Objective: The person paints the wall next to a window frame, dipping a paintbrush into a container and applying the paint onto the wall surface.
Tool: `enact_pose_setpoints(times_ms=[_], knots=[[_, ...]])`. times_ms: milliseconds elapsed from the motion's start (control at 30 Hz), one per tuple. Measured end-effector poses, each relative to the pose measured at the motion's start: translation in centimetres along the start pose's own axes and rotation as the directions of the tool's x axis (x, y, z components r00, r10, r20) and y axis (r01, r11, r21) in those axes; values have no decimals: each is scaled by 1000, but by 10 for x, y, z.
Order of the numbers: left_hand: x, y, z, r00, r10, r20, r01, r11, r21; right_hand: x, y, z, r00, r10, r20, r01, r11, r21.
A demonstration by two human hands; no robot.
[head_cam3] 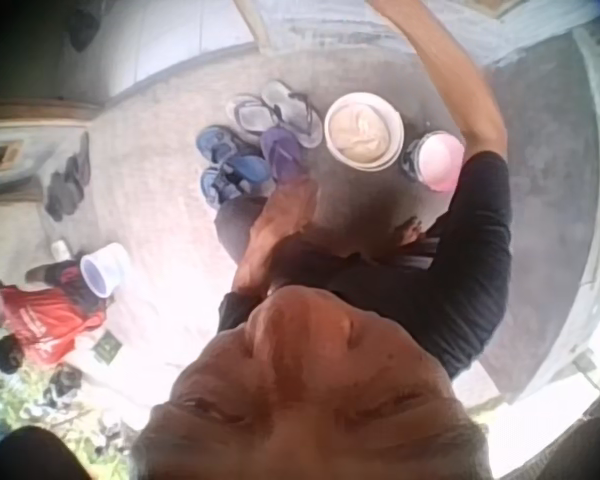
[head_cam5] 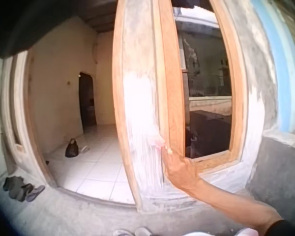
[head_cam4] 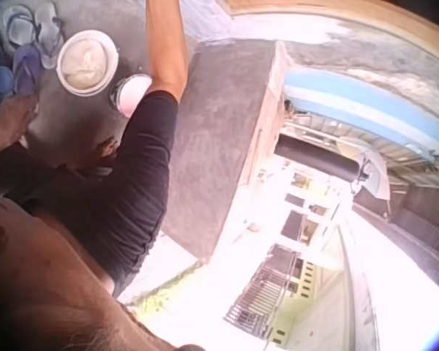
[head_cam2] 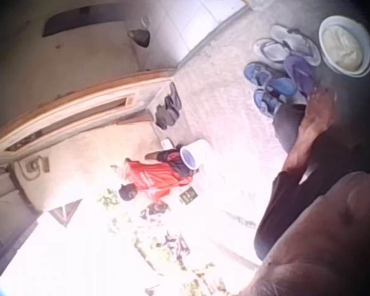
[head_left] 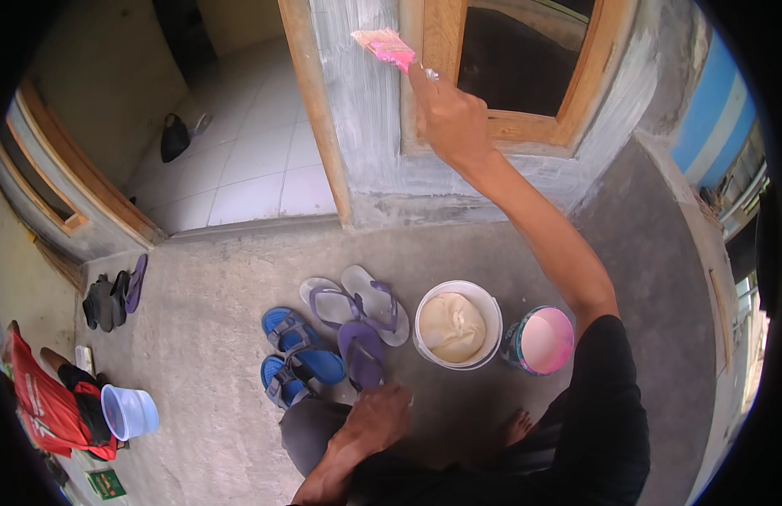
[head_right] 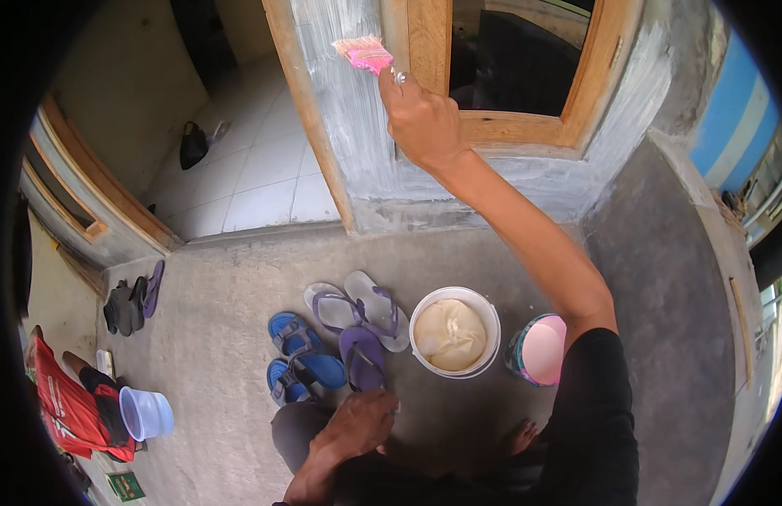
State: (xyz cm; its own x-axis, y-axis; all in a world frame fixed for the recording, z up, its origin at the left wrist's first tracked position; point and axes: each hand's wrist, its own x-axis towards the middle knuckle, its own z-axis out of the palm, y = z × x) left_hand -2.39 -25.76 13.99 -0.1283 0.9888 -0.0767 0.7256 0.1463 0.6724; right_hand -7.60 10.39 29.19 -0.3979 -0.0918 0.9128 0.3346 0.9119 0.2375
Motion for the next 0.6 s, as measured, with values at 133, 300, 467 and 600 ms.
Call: enact_pose_setpoints(times_ms=[133, 300, 467, 600], knots=[[1, 0, -1, 1000, -16, 4, 16, 1000, -5, -96, -26, 42, 914, -64, 400, 68, 998, 5], [-1, 1, -2, 996, -41, 74, 39, 999, 36, -200, -64, 77, 697, -30, 716, -82, 989, 122], [-2, -10, 7, 999, 2, 54, -3, 1000, 24, -128, -46, 72, 760, -11, 649, -127, 978, 166], [0, -24, 26, 993, -22, 114, 16, 998, 54, 30, -6, 23, 869, 35, 493, -130, 979, 160]])
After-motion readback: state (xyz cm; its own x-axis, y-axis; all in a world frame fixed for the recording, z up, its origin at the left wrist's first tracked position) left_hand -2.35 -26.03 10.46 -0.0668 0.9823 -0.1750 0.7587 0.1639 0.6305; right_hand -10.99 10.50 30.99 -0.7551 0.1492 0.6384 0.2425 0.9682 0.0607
